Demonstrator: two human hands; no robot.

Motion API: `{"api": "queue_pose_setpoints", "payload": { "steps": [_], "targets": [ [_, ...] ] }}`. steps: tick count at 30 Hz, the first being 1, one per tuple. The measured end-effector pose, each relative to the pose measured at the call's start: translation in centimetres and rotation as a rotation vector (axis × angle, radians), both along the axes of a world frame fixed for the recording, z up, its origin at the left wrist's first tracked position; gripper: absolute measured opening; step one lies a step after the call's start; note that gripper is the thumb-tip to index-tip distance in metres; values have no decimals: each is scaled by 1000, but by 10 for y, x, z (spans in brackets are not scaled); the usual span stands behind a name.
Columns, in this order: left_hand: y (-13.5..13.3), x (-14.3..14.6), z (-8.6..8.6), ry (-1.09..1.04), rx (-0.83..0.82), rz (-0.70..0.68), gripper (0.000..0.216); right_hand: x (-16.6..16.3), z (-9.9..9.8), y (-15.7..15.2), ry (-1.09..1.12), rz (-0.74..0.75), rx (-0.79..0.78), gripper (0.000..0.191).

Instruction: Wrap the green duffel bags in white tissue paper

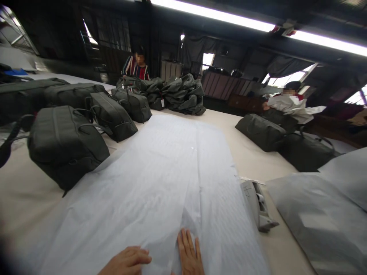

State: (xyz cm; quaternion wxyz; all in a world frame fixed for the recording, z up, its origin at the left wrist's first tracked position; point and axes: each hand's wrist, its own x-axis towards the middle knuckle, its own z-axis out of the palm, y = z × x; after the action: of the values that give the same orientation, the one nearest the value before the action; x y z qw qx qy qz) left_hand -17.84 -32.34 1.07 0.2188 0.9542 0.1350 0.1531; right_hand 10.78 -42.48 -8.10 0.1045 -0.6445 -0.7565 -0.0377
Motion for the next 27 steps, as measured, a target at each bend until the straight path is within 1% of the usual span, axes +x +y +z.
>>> {"api": "queue_pose_setpoints", "payload": {
  "steps": [2, 4, 6, 7, 9, 11, 13, 14, 16, 19, 22, 25, 27],
  "targets": [
    [5, -7, 23, -2, -115, -21, 16, 0, 11, 0, 37, 25, -102, 108],
    [9, -16, 51, -15, -240, 40, 6, -2, 27, 0, 85, 17, -223, 115],
    [12, -24, 78, -20, -359, 125, 14, -7, 44, -1, 125, -32, -308, 118],
    [13, -26, 90, -14, -407, 152, 15, -9, 50, -1, 137, -59, -327, 119],
    [13, -24, 108, 19, -454, 133, 12, -14, 58, -1, 145, -73, -322, 115],
    [9, -16, 117, 67, -436, 60, 11, -18, 58, -1, 133, -59, -287, 104],
    [3, -6, 116, 112, -377, -38, 12, -19, 54, -1, 107, -43, -245, 92],
    [0, -2, 112, 135, -349, -82, 13, -19, 51, -1, 95, -41, -235, 90],
    [-7, 5, 100, 180, -309, -123, 12, -18, 47, 0, 85, -39, -246, 94],
    [-12, 9, 79, 241, -292, -100, 18, -14, 49, -1, 103, -52, -288, 103],
    [-6, 18, 71, 310, -302, -33, 31, -4, 64, -2, 120, -86, -253, 99],
    [7, 40, 71, 296, -265, 65, 36, 4, 87, -1, 133, -142, -118, 84],
    [14, 59, 67, 282, -203, 100, 52, 4, 99, 4, 148, -157, -34, 75]
  ]
}}
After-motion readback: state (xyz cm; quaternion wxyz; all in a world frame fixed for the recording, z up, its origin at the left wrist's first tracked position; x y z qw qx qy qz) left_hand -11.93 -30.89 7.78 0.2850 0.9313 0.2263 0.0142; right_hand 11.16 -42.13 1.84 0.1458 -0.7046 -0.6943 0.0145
